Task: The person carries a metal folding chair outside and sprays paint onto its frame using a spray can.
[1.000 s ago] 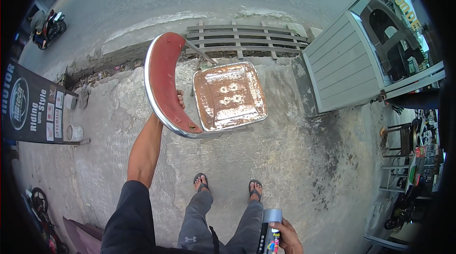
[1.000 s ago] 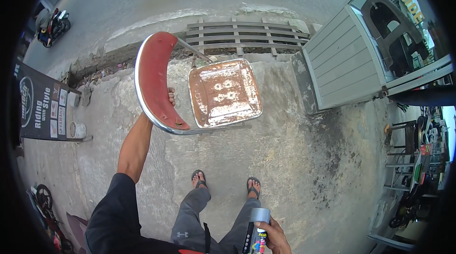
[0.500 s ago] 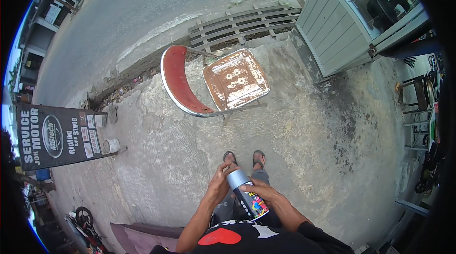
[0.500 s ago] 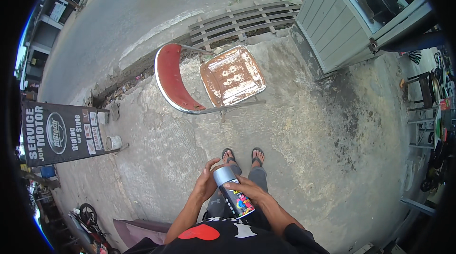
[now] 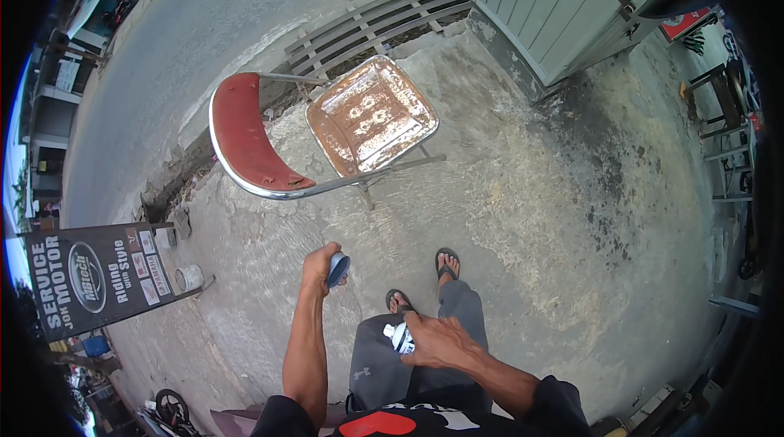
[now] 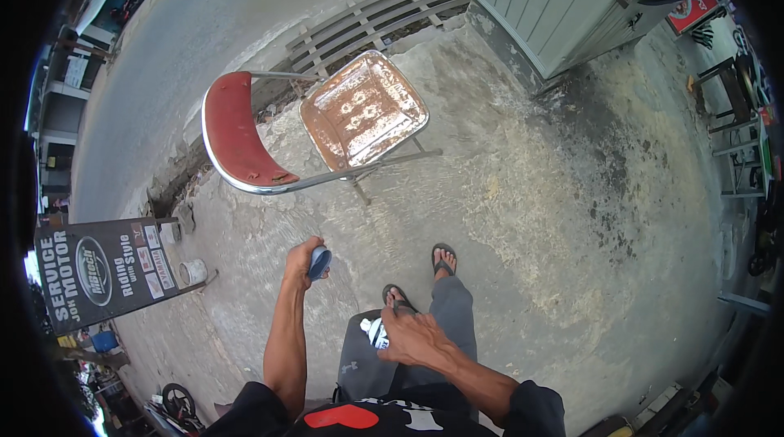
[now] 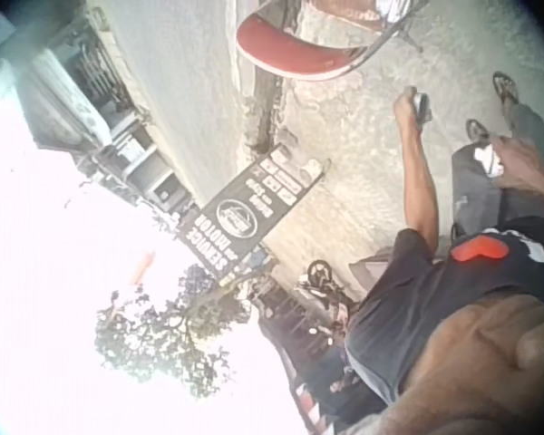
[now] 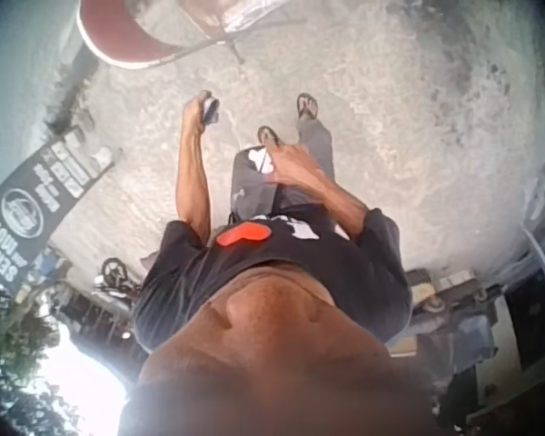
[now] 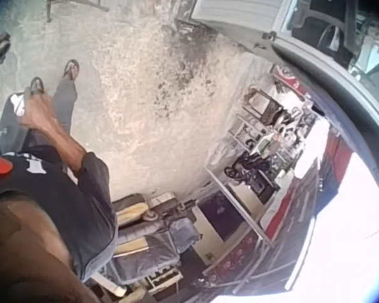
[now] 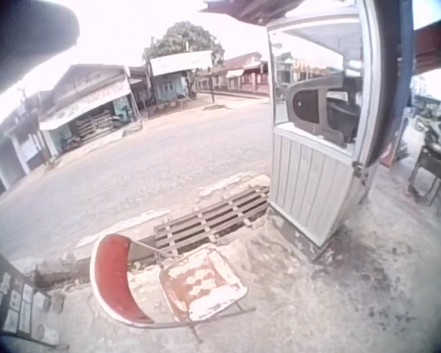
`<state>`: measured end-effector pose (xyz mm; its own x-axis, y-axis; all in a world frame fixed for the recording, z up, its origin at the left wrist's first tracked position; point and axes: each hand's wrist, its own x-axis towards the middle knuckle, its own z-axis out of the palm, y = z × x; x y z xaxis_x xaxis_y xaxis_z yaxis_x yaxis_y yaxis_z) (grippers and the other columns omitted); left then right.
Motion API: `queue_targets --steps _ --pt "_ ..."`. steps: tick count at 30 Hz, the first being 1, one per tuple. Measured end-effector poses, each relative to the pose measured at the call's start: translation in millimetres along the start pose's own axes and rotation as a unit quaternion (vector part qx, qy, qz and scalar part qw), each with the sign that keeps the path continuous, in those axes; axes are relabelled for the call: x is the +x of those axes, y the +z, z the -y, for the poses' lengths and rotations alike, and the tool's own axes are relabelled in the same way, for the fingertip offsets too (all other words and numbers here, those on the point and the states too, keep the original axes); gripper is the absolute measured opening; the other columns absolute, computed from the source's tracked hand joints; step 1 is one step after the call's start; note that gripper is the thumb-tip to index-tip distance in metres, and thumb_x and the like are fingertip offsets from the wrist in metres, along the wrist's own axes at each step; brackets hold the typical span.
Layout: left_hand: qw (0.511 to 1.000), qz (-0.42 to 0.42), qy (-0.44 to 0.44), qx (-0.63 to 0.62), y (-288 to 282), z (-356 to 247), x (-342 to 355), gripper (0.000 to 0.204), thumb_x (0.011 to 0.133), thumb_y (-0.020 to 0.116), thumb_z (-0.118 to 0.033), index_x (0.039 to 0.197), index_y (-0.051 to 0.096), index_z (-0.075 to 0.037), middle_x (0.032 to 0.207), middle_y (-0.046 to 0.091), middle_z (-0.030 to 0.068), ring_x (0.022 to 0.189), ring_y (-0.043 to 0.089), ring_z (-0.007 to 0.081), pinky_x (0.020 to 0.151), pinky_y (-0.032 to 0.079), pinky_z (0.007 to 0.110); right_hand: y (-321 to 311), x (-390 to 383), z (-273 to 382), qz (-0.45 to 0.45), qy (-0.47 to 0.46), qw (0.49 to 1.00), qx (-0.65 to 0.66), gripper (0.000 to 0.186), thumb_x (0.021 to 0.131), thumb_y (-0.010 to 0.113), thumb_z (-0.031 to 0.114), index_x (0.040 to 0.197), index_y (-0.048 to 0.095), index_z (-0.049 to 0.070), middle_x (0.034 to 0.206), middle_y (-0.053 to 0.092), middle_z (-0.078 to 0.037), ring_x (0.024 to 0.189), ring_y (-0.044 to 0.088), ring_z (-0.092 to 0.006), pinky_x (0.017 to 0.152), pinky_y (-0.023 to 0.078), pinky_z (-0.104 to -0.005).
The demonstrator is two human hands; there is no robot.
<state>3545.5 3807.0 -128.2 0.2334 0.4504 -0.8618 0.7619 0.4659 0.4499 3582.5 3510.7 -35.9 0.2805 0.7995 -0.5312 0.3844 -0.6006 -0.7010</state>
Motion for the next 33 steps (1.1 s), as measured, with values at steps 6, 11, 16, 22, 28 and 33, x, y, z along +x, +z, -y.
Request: queue_targets --steps 6,11,16,22,28,33 --pt "0.95 0.106 0.165 0.242 -43 24 137 0.022 0.085 0.068 -0.021 0.092 0.069 -0.001 0.083 0.068 0.0084 0.068 0.067 0.0206 0.065 0.058 0.036 81 75 -182 -0.212 0.061 0.84 0.495 0.088 0.083 0.082 0.036 0.15 0.035 0.001 0.112 0.067 -0.019 0.102 0.073 -0.031 0.085 0.063 -0.0438" --pt "0.843 0.476 0.164 0.19 89 125 158 0.066 0.091 0.076 -0.04 0.142 0.052 -0.004 0.118 0.066 0.0159 0.087 0.072 0.0235 0.078 0.059 0.036 108 159 -247 -0.3 -0.097 0.674 0.668 0.084 0.088 0.072 0.029 0.157 0.028 0.013 0.115 0.065 -0.022 0.101 0.071 -0.0291 0.083 0.064 -0.0417" --pt "0.847 0.509 0.154 -0.012 174 246 181 0.081 0.089 0.078 -0.05 0.141 0.045 0.002 0.118 0.068 0.0195 0.092 0.073 0.0261 0.085 0.057 0.039 154 215 -291 -0.289 -0.231 0.643 0.671 0.089 0.087 0.072 0.029 0.159 0.023 0.013 0.12 0.064 -0.022 0.107 0.07 -0.0279 0.085 0.062 -0.0403" --pt "0.883 0.338 0.308 0.104 153 266 163 0.067 0.089 0.081 -0.033 0.137 0.05 0.001 0.112 0.068 0.0117 0.096 0.07 0.0223 0.087 0.057 0.039 167 206 -293 -0.345 -0.186 0.79 0.472 0.102 0.084 0.079 0.022 0.163 0.017 0.006 0.143 0.051 -0.021 0.122 0.064 -0.0312 0.105 0.052 -0.0453" --pt "0.852 0.343 0.39 0.071 143 254 162 0.066 0.084 0.084 -0.032 0.13 0.05 0.003 0.103 0.072 0.0148 0.089 0.073 0.0255 0.081 0.057 0.04 163 218 -264 -0.337 -0.258 0.75 0.507 0.088 0.086 0.078 0.028 0.157 0.031 0.005 0.131 0.054 -0.015 0.125 0.054 -0.0238 0.107 0.046 -0.0387" --pt "0.81 -0.099 0.531 0.228 149 259 136 0.072 0.075 0.09 -0.031 0.122 0.048 0.004 0.087 0.071 0.0249 0.078 0.074 0.0405 0.07 0.057 0.046 162 225 -237 -0.434 -0.198 0.783 0.399 0.088 0.09 0.075 0.019 0.158 0.022 0.006 0.123 0.056 -0.015 0.112 0.063 -0.0237 0.099 0.053 -0.0381"
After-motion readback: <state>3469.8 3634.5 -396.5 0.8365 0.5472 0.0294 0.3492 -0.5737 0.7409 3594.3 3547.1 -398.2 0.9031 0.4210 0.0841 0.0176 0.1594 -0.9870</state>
